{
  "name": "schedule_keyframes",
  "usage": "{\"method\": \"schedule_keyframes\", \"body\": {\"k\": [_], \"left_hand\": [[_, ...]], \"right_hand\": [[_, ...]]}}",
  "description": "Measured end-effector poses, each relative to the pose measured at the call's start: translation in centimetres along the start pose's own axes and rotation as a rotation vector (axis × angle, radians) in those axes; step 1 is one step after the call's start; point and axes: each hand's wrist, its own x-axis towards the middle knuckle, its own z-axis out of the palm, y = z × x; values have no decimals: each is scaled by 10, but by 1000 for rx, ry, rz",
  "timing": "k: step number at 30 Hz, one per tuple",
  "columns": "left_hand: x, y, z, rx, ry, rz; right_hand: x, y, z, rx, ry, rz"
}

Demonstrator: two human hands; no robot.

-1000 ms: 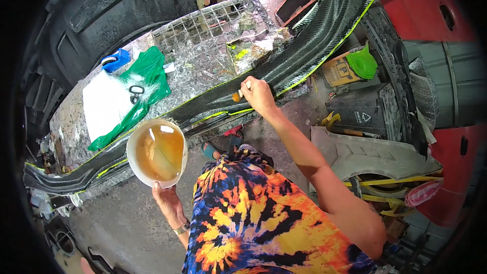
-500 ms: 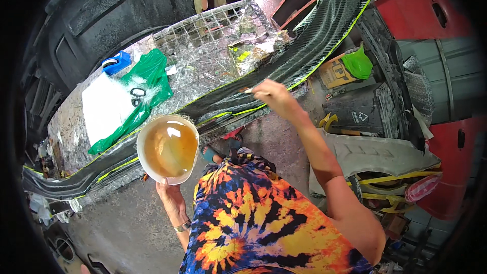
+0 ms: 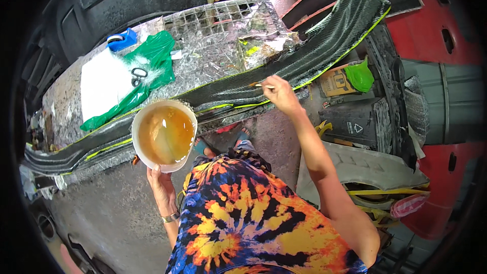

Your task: The person applies a liquid substance to a long carbon fiber part using a brush, dipping the brush into a plastic container held in the left hand. The person works their way along the length of the part, ensuring the substance is spread into the texture of the material and along the edges.

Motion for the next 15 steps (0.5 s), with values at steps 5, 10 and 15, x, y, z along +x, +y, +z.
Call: {"method": "schedule_keyframes", "body": {"k": [5,10,15], "left_hand": [[-10,-1,-1,-86,74,45],[-20,-6,-8,-133,188,28],[-36,-5,-16,-163,276,5]], "right_hand": [[-5,-43,-23,-103,59,-16],[-4,-61,20,78,-210,-98],[2,-70,50,-121,-419,-291]]}}
